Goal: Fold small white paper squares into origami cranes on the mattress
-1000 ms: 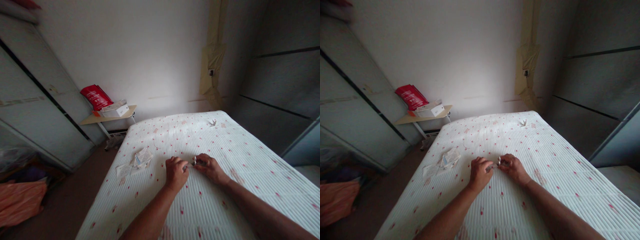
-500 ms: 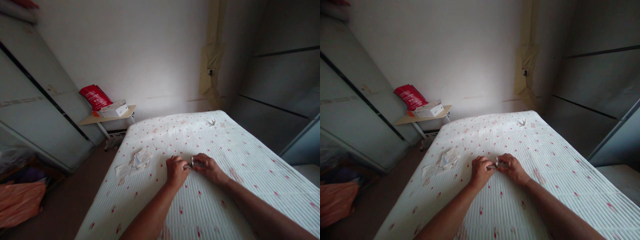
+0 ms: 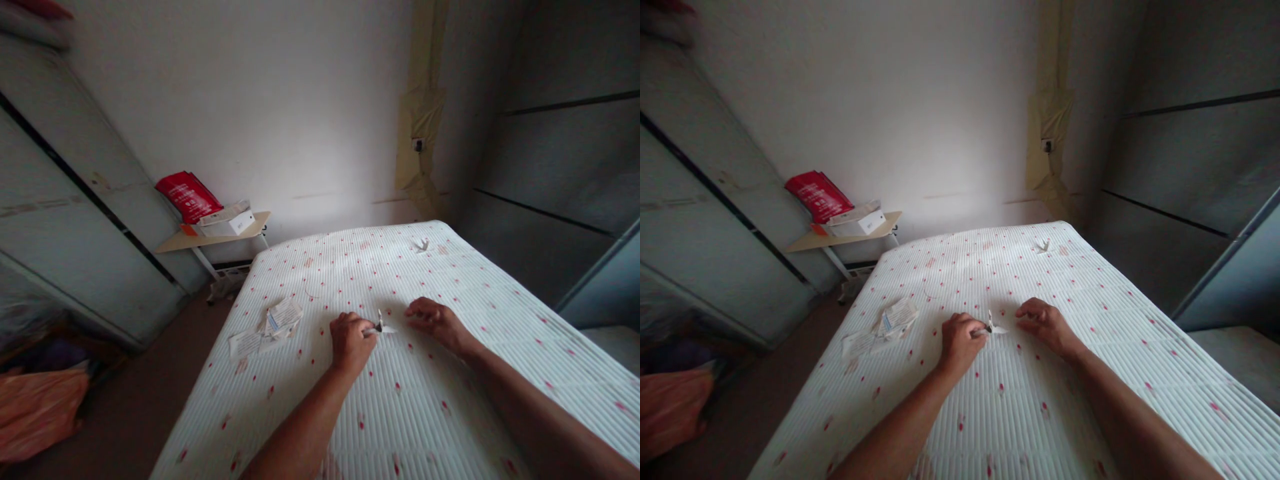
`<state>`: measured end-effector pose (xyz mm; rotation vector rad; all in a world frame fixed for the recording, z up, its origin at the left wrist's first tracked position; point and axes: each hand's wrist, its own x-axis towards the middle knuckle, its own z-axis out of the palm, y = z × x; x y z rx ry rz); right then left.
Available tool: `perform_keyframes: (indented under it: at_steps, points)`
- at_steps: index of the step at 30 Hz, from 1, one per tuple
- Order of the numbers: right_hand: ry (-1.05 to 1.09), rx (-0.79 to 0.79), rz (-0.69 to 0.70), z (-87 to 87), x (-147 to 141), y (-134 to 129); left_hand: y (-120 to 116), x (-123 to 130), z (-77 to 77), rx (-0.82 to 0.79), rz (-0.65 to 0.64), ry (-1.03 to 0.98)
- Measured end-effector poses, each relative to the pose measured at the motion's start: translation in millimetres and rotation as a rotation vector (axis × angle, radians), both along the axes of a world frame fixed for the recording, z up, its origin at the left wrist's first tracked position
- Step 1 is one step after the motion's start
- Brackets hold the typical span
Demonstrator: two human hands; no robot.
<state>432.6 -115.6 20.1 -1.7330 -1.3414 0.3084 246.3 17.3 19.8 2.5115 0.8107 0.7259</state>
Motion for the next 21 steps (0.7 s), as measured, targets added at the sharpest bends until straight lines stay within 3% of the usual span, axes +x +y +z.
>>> perform_keyframes:
  at_steps: [5,12,21]
  points:
    - [-0.257,-0.011,0.064,0.6,-19.7,6.7,2.7,1.9,-5.1,-0.066,0.016,-0.080]
    - [-0.701,-0.122,-0.069,4.9,-41.1,11.4,-2.2,1.9,-3.3,-0.104,0.023,-0.128]
    - [-0.877,-0.137,-0.159,16.8,-53.0,10.3,-5.1,0.7,-2.5,-0.082,0.013,-0.162]
